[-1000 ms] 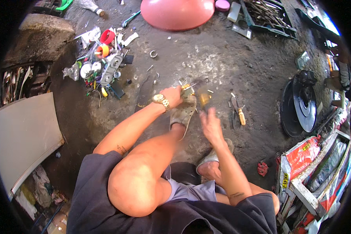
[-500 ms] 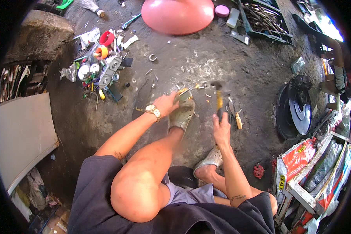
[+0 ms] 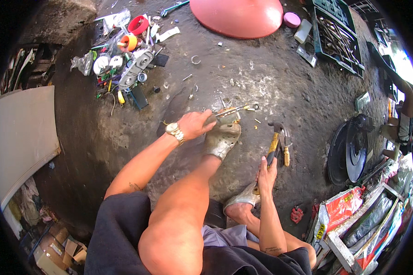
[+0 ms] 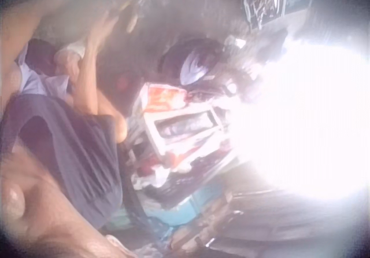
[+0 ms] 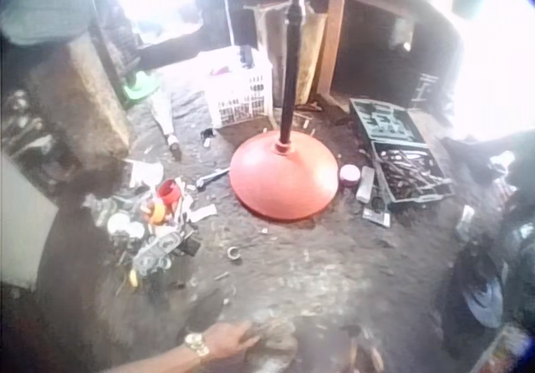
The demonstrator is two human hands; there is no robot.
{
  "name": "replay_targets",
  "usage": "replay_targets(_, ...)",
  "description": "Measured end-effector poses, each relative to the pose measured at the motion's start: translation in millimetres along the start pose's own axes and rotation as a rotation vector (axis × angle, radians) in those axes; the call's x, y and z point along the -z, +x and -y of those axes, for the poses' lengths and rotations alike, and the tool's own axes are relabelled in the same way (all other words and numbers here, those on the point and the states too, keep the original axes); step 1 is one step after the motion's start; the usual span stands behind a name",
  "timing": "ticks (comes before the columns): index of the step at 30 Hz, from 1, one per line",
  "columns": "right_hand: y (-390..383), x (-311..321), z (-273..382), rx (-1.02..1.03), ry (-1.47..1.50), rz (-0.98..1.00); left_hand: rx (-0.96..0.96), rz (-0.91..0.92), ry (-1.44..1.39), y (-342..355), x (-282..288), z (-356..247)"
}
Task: The person sits on the floor and repeatedly hammers a small metal part held against their foot. They pause to inspect the part and adjust its position before continuing to hammer.
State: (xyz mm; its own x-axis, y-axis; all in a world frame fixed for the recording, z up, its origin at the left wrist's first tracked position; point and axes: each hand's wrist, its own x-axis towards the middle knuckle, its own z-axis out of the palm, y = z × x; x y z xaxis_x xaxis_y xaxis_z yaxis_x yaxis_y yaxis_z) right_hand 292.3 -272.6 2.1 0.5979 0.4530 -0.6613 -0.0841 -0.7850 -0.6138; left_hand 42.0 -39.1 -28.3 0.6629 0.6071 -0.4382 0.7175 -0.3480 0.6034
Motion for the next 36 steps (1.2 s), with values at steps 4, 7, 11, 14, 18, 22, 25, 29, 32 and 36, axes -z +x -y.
replay_targets(4,5.9,-6.0,18.2,0.096,-0.066,0.013,0.034,0.062,0.005,6.4,-4.9,-5.9)
replay_targets(7,6.0,-9.6,34.3,0.212,-0.081,-0.007,0.078,0.065,0.007,6.8,-7.1,-10.4)
replay_targets(11,-25.6,-15.3,86.0,0.234,0.053,0.076,0.028,-0.040,0.032,2.3,-23.6,5.4)
replay_targets(14,-36.9,-11.6,82.3,0.568,-0.065,0.064,0.008,0.028,0.011,6.1,-23.4,8.5)
replay_targets(18,-26.1,-28.5,53.9,0.689,-0.506,0.147,-0.025,-0.017,0.001,4.7,-25.1,6.6)
replay_targets(22,-20.9,-35.5,67.7,0.446,-0.710,0.244,0.021,0.006,0.055,6.2,-29.1,4.7)
replay_targets(25,-39.0,-39.2,65.1,0.628,-0.523,0.144,0.023,-0.035,0.015,0.2,-30.2,11.5)
replay_targets(29,-9.1,-37.2,52.0,0.470,-0.802,0.202,0.029,0.001,-0.021,9.5,-28.7,8.1)
replay_targets(32,-19.5,-20.3,61.0,0.464,-0.687,0.214,0.042,0.032,0.018,1.5,-30.2,3.4)
replay_targets(36,-24.2,-7.1,72.0,0.515,-0.489,0.131,-0.070,0.127,0.128,22.1,-3.5,7.5)
